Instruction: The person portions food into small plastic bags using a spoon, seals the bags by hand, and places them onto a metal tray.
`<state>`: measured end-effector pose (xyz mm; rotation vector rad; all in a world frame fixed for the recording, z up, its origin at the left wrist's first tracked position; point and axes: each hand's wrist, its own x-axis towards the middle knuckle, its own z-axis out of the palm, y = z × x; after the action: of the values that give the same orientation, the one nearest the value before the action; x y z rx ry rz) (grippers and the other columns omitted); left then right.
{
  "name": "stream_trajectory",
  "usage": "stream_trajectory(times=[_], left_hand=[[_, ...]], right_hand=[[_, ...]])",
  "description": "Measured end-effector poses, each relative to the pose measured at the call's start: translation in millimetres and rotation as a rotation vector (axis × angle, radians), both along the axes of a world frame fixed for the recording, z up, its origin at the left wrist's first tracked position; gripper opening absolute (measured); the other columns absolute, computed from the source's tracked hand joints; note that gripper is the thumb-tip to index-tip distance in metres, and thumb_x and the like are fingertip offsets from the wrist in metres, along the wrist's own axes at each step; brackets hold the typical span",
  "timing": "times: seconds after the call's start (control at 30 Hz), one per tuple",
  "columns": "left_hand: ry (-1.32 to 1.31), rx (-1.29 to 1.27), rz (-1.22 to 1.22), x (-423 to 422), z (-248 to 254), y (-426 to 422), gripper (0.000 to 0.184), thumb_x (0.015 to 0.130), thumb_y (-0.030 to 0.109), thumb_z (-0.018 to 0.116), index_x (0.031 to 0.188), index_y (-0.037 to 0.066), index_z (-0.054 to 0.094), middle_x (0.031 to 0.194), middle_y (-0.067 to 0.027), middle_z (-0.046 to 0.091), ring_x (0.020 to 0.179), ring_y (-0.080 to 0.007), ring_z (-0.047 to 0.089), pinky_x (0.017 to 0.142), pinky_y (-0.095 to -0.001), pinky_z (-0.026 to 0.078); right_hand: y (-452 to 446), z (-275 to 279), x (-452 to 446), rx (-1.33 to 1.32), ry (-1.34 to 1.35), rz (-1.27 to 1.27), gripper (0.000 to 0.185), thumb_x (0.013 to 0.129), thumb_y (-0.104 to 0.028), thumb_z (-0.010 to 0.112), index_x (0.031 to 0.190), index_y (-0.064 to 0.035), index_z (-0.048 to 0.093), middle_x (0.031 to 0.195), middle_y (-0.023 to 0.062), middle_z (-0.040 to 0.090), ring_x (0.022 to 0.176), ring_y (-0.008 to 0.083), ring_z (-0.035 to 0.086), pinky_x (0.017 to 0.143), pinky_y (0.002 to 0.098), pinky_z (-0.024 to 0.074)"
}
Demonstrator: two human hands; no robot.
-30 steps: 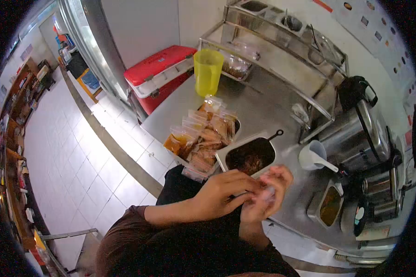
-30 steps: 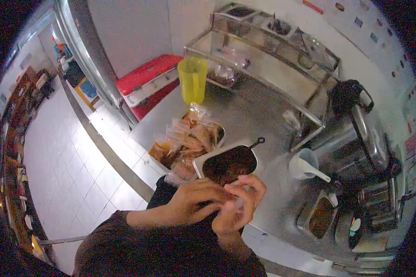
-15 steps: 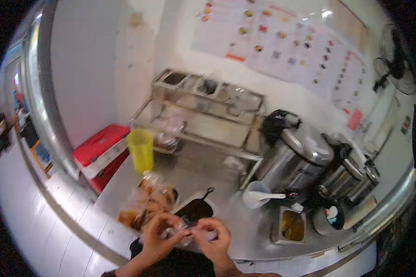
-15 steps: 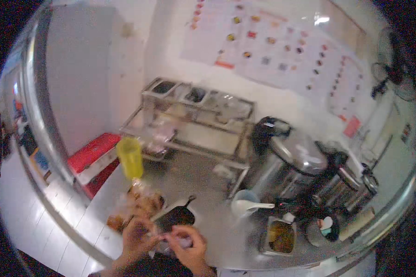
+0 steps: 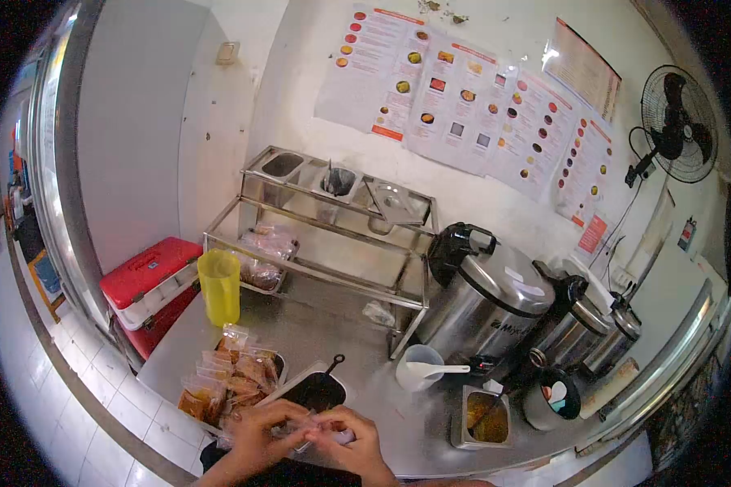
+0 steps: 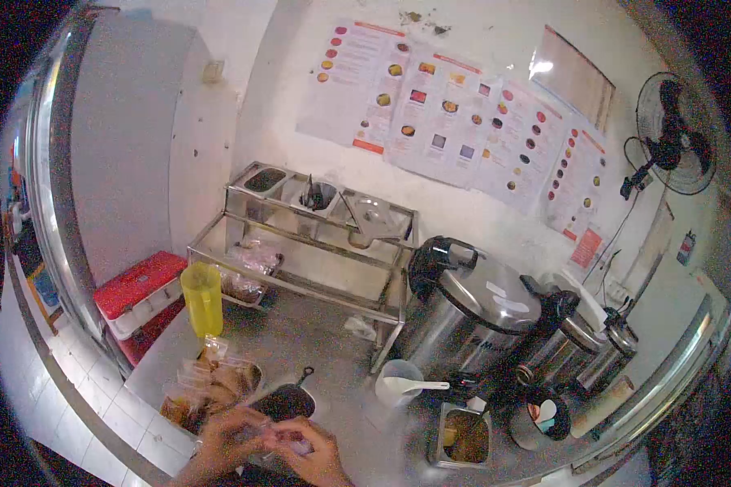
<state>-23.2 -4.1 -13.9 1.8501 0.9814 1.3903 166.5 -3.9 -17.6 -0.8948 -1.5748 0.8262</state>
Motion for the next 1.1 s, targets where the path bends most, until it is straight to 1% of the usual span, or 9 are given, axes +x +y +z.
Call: stream_trajectory(times=[0.17, 0.33, 0.37, 0.43, 0.7, 0.8, 0.87, 1.0, 1.1], left_hand=[[-0.058, -0.252, -0.014, -7.2, -8.9, -2.7, 0.030, 0.084, 0.020, 0.085, 0.104, 0.006, 0.068, 0.094, -0.0043, 0.066, 0.088, -0.0127, 0.064, 0.075, -0.0286, 0.052], [-0.494, -0.652, -0.326, -28.9, 2.8, -5.5, 0.014, 0.097, 0.016, 0.071, 0.104, 0.005, 0.065, 0.101, -0.0033, 0.067, 0.094, -0.0114, 0.064, 0.084, -0.0272, 0.051], [-0.498, -0.656, -0.324, -32.4, 5.7, -5.0, 0.014, 0.097, 0.016, 0.071, 0.104, 0.005, 0.065, 0.101, -0.0033, 0.067, 0.094, -0.0114, 0.064, 0.084, -0.0272, 0.051], [-0.432, -0.563, -0.452, -40.0, 8.7, -4.3, 0.011, 0.100, 0.012, 0.065, 0.107, 0.003, 0.063, 0.104, -0.0049, 0.068, 0.099, -0.0123, 0.064, 0.090, -0.0288, 0.051], [-0.526, -0.548, -0.364, -32.0, 18.7, -12.9, 0.026, 0.096, 0.007, 0.070, 0.120, 0.000, 0.064, 0.111, -0.0061, 0.069, 0.103, -0.0136, 0.066, 0.093, -0.0292, 0.052], [-0.295, -0.533, -0.384, -39.9, 4.6, -8.1, 0.029, 0.096, 0.008, 0.071, 0.123, -0.001, 0.064, 0.112, -0.0071, 0.068, 0.104, -0.0147, 0.067, 0.093, -0.0300, 0.053], [-0.451, -0.551, -0.419, -39.7, 5.7, -9.4, 0.030, 0.095, 0.009, 0.072, 0.123, -0.001, 0.064, 0.112, -0.0075, 0.069, 0.104, -0.0156, 0.067, 0.093, -0.0313, 0.053], [-0.599, -0.523, -0.474, -27.3, 14.4, -16.5, 0.028, 0.095, 0.010, 0.072, 0.120, -0.001, 0.066, 0.109, -0.0080, 0.070, 0.105, -0.0159, 0.066, 0.093, -0.0320, 0.053], [-0.370, -0.474, -0.312, -29.2, 4.9, -13.0, 0.023, 0.093, 0.010, 0.074, 0.113, -0.002, 0.070, 0.105, -0.0088, 0.072, 0.102, -0.0152, 0.067, 0.092, -0.0317, 0.053]], right_hand=[[10.2, -18.4, 12.4, 0.116, 0.041, 0.052, 0.015, 0.085, -0.002, 0.079, 0.097, 0.0004, 0.071, 0.092, 0.0082, 0.067, 0.075, 0.0124, 0.062, 0.065, 0.0260, 0.0489], [11.6, -18.5, 17.3, -0.017, 0.105, -0.121, 0.013, 0.086, -0.005, 0.077, 0.095, -0.0027, 0.068, 0.095, 0.0089, 0.069, 0.091, 0.0180, 0.065, 0.083, 0.0332, 0.0507], [12.7, -16.2, 18.4, -0.022, 0.102, -0.121, 0.013, 0.086, -0.005, 0.077, 0.095, -0.0027, 0.068, 0.095, 0.0089, 0.069, 0.091, 0.0180, 0.065, 0.083, 0.0332, 0.0507], [15.5, -12.0, 19.3, -0.006, 0.189, -0.129, 0.007, 0.092, 0.000, 0.070, 0.091, 0.0005, 0.063, 0.095, 0.0072, 0.061, 0.065, 0.0070, 0.053, 0.053, 0.0220, 0.0409], [4.9, -4.8, 7.4, -0.063, 0.207, -0.154, 0.006, 0.093, 0.001, 0.069, 0.092, 0.0009, 0.063, 0.093, 0.0048, 0.061, 0.064, 0.0060, 0.052, 0.054, 0.0222, 0.0411], [9.2, -8.7, 7.3, -0.009, 0.174, -0.188, 0.006, 0.092, 0.001, 0.069, 0.092, 0.0005, 0.063, 0.092, 0.0043, 0.062, 0.065, 0.0058, 0.053, 0.055, 0.0219, 0.0418], [9.4, -10.3, 7.6, 0.024, 0.136, -0.221, 0.007, 0.092, 0.002, 0.070, 0.091, 0.0002, 0.063, 0.091, 0.0041, 0.062, 0.066, 0.0057, 0.054, 0.055, 0.0216, 0.0420], [9.7, -6.5, 5.8, 0.033, 0.100, -0.301, 0.010, 0.088, -0.001, 0.074, 0.089, -0.0016, 0.064, 0.089, 0.0054, 0.064, 0.077, 0.0119, 0.058, 0.069, 0.0258, 0.0460], [9.4, -3.4, 5.0, 0.035, 0.107, -0.336, 0.013, 0.085, -0.003, 0.077, 0.087, -0.0026, 0.065, 0.088, 0.0067, 0.066, 0.083, 0.0168, 0.061, 0.077, 0.0302, 0.0486]])
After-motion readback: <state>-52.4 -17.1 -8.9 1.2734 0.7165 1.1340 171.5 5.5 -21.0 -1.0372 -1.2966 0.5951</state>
